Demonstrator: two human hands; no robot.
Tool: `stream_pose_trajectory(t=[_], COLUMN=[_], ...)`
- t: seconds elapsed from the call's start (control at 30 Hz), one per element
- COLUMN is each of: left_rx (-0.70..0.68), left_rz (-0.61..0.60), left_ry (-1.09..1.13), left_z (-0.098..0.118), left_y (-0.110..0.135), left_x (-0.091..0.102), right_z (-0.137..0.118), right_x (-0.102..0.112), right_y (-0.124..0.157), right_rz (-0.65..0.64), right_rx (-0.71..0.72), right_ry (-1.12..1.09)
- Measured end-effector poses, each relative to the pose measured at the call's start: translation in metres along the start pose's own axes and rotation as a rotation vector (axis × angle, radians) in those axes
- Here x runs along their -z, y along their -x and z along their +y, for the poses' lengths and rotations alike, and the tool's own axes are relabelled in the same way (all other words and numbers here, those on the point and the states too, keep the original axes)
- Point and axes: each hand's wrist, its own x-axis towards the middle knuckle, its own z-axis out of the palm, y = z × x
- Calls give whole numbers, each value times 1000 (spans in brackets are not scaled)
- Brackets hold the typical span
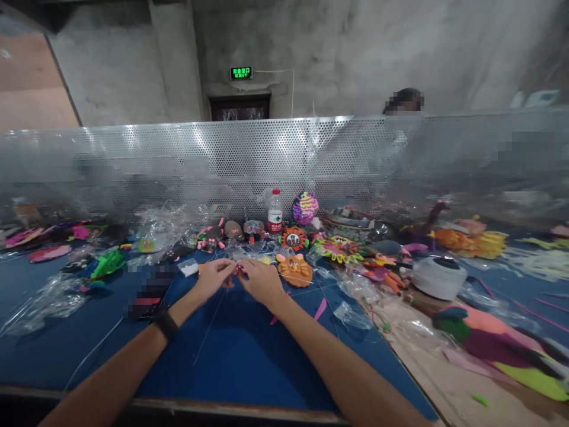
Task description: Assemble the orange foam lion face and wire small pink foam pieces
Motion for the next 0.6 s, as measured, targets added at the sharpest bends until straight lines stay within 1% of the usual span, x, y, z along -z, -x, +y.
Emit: stream_pose_trajectory(t=[0.1, 0.23, 0.33, 0.47, 0.6], left_rx=[18, 54, 68, 77, 79], left_rz=[-14, 5, 19, 25, 23], left_ry=[7, 18, 41, 68, 77], left_z=[0, 2, 2, 1, 1], left_y=[1, 2, 2, 2, 2], left_x=[0, -3, -5, -8, -8], right_z=[0, 1, 2, 1, 2], right_x=[-2, -7, -10, -11, -8], right_y=[0, 1, 1, 0, -1], right_rz=[34, 93, 115, 109, 35], right_rx=[10, 35, 53, 129, 201], right_ry=[13, 34, 92, 176, 206])
